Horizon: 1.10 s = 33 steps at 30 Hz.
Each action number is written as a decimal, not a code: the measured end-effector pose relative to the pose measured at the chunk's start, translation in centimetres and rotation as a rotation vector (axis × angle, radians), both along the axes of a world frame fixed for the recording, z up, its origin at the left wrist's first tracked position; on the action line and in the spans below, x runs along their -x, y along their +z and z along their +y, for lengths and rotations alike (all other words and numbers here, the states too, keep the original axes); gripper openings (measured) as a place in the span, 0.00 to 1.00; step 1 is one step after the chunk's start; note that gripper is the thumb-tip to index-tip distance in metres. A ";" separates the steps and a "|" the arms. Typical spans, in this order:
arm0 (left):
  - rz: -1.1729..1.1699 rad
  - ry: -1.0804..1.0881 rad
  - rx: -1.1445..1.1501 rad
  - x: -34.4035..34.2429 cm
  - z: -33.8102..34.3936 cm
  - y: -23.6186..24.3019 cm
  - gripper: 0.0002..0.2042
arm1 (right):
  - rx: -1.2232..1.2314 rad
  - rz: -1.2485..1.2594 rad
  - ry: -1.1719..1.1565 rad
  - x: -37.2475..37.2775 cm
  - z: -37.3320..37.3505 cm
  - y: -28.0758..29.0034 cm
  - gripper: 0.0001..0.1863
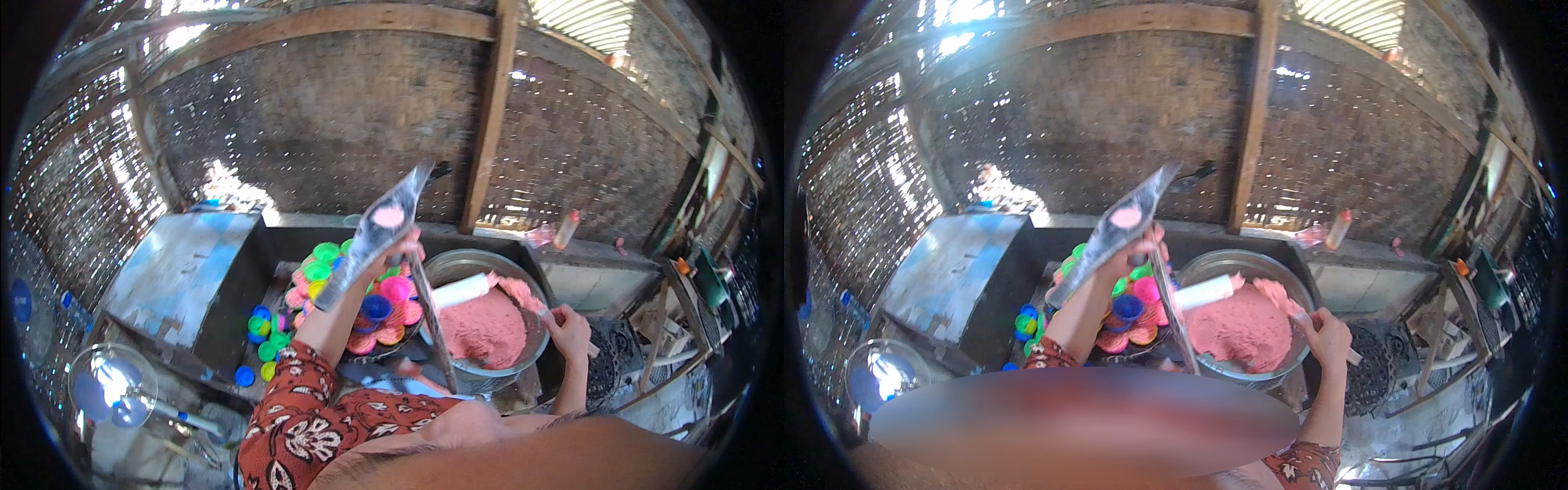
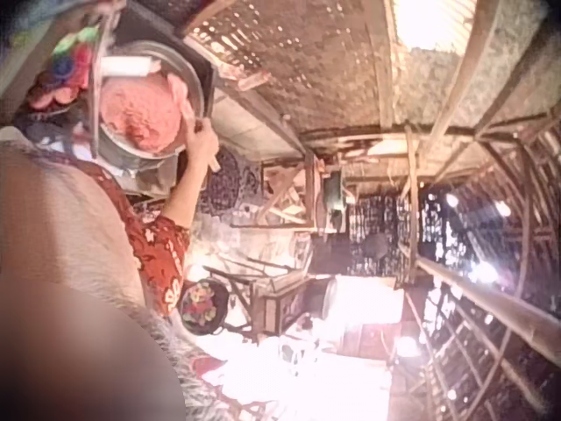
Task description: The person scoops pink dough from a large bowl and uses a wooden mold to press the dough into small colorful plastic cups arranged on a tray. The person repeatedly fills the mold, presses the dough, and places the filled cups on the tray.
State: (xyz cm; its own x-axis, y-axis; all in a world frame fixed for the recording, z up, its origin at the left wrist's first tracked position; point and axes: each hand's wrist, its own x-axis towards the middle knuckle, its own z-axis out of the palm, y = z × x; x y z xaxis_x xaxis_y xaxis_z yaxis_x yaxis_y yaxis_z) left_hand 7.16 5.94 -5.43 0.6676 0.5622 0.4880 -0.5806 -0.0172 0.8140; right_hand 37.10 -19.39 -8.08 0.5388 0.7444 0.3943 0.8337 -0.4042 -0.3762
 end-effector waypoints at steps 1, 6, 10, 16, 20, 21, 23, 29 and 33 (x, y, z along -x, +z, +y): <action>-0.089 -0.046 -0.015 0.4 0.2 0.7 0.12 | 0.131 -0.174 0.073 -0.6 -0.1 -1.0 0.21; -0.391 -0.176 -0.032 -0.2 -2.6 4.0 0.12 | -0.160 1.354 1.058 9.7 4.5 -4.2 0.47; -0.378 -0.226 -0.215 1.5 -2.8 3.0 0.12 | 0.138 2.568 1.381 18.9 4.6 0.1 0.57; 0.153 0.304 -0.665 9.7 -5.4 2.6 0.30 | -0.267 2.259 1.463 16.3 5.3 0.7 0.46; 0.619 0.257 -0.702 12.4 -7.6 2.6 0.25 | -0.149 1.592 1.262 16.5 6.9 4.9 0.51; 0.690 0.317 -0.782 12.5 -7.5 2.4 0.25 | -0.221 1.472 1.234 17.1 7.1 5.6 0.50; 0.844 0.420 -0.873 12.6 -7.4 2.3 0.25 | -0.310 1.234 1.198 18.3 7.4 6.2 0.50; 0.827 0.662 -1.017 12.0 -7.0 2.0 0.15 | -0.362 0.109 1.202 18.2 8.8 6.1 0.49; 0.938 0.633 -0.993 11.3 -5.4 -0.9 0.16 | -0.419 -0.138 1.252 19.5 8.9 6.7 0.46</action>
State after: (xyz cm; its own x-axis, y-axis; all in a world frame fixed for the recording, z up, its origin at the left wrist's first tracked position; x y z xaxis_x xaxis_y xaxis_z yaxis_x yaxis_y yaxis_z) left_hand -4.12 0.51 -6.37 0.7254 0.5753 0.3780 0.4436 -0.8106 0.3824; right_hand 17.62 -10.51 -1.36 -0.4798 0.5153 0.7101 0.5972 0.7847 -0.1660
